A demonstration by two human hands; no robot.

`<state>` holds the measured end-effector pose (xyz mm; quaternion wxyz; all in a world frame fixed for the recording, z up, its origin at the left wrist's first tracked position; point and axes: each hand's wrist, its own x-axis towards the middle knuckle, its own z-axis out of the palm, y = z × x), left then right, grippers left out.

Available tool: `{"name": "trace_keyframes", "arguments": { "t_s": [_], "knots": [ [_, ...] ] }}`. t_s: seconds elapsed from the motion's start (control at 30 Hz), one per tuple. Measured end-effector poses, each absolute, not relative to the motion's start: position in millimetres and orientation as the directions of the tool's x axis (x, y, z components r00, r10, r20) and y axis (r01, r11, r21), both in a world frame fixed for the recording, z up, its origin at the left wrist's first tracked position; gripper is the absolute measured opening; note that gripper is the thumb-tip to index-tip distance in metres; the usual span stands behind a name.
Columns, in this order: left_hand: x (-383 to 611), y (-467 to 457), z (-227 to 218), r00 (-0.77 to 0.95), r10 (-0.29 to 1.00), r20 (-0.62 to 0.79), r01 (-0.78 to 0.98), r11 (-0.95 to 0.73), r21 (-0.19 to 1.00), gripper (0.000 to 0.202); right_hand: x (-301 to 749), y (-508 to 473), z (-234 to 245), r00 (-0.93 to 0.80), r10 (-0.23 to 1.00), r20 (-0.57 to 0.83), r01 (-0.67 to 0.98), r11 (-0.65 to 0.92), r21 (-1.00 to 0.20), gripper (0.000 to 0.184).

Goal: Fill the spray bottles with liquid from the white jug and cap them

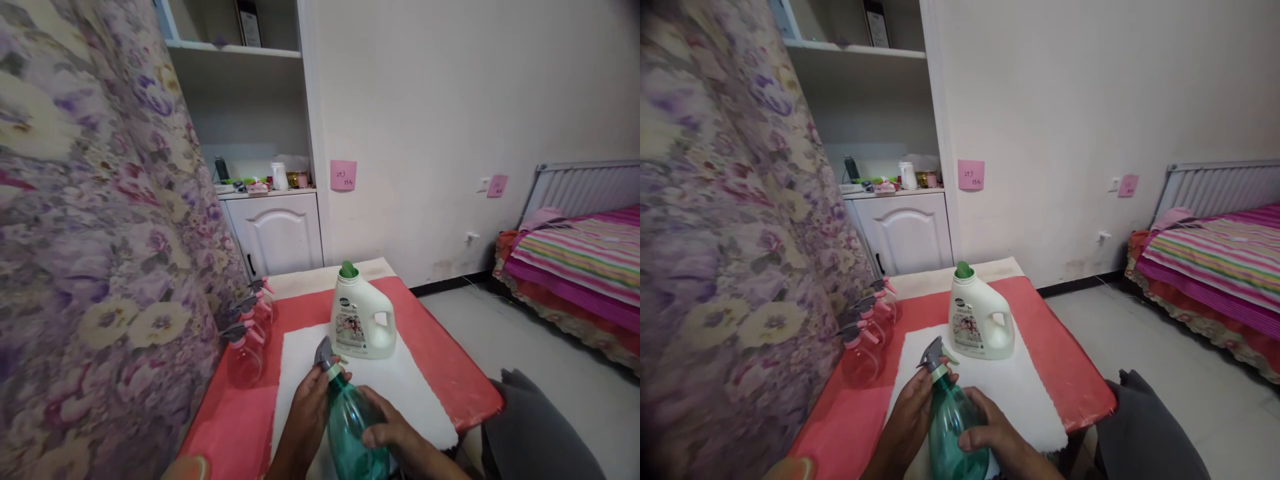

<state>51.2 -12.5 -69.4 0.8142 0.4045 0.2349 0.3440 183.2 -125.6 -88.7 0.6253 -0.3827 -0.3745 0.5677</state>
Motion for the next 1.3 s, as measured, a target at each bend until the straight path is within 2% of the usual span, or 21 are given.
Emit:
{"name": "trace_keyframes", "arguments": {
  "t_s": [0.2,0.33,0.43,0.5,0.63,0.87,1.0,1.13,1.3],
  "knots": [
    [47,-10,-68,0.658,0.749,-0.085,-0.317,0.377,0.87,0.04,191,-122,-97,0.093,0.993,0.077,-0.246,0.098,-0.964,0.06],
    [47,-11,-70,0.626,0.778,-0.049,-0.282,0.285,0.916,0.04,190,-121,-111,0.202,0.972,0.12,-0.019,0.126,-0.992,0.072],
    [48,-10,-72,0.601,0.799,0.004,-0.246,0.18,0.952,0.038,189,-119,-121,0.292,0.94,0.174,0.247,0.101,-0.964,0.082],
    [49,-10,-74,0.58,0.813,0.042,-0.232,0.115,0.966,0.037,188,-116,-126,0.294,0.932,0.21,0.366,0.093,-0.926,0.087],
    [49,-10,-75,0.517,0.854,0.067,-0.233,0.065,0.97,0.035,188,-112,-131,0.253,0.935,0.248,0.44,0.117,-0.89,0.09],
    [49,-7,-74,0.557,0.83,-0.04,-0.314,0.254,0.915,0.047,191,-116,-123,0.247,0.949,0.196,0.189,0.151,-0.97,0.083],
    [47,-4,-75,0.628,0.774,-0.083,-0.319,0.353,0.88,0.048,191,-119,-107,0.189,0.972,0.139,-0.102,0.16,-0.982,0.076],
    [45,-2,-77,0.663,0.742,-0.102,-0.329,0.411,0.85,0.048,187,-121,-94,-0.003,0.996,0.089,-0.441,0.079,-0.894,0.065],
    [46,1,-79,0.675,0.736,-0.051,-0.366,0.395,0.843,0.039,182,-118,-102,0.016,0.997,0.073,-0.595,0.068,-0.801,0.048]
  ]
}}
